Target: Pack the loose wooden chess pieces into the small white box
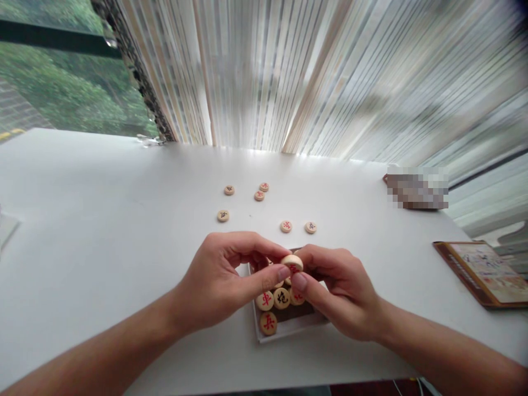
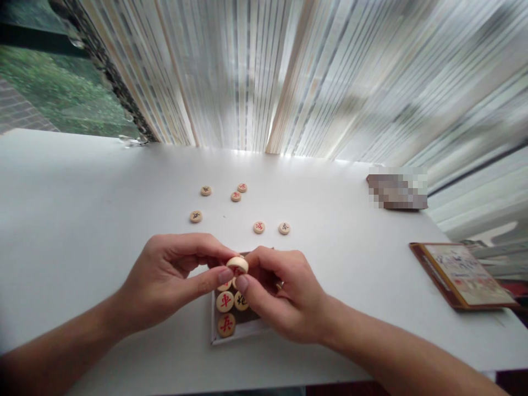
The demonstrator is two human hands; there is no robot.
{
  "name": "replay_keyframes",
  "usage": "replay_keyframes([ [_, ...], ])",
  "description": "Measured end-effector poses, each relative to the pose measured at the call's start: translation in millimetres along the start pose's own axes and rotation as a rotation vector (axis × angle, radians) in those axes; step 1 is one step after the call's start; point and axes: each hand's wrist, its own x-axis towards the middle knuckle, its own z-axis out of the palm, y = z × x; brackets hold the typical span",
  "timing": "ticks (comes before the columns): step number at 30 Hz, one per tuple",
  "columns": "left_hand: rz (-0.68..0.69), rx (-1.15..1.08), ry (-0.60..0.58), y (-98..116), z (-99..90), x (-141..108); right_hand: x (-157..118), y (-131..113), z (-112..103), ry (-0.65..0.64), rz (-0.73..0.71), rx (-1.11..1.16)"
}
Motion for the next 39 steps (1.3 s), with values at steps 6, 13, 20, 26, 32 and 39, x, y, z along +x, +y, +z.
replay_keyframes([
  [6,0.102,0.113,0.020,1.9,2.6,-1.3,-1.2,-0.9,2.0,0.120,-0.056,-0.050],
  [13,0.268,0.261,0.047,-4.7,1.9,-1.3,-0.6,-4.4,7.2,0.168,0.126,0.248],
  [20,0.083,0.104,0.047,-4.2,4.1,-0.8,4.4,-6.9,5.2,0.204,0.230,0.429],
  [26,-0.121,-0.187,0.040,-2.0,6.6,1.7,7.3,-4.7,3.3,0.161,0.258,0.540],
  [32,-0.156,-0.324,0.077,-3.0,8.5,4.8,6.1,0.8,2.3,0.123,0.313,0.655],
  [39,-0.152,-0.300,0.051,-2.6,8.3,1.4,7.8,-1.5,3.0,0.110,0.381,0.724],
])
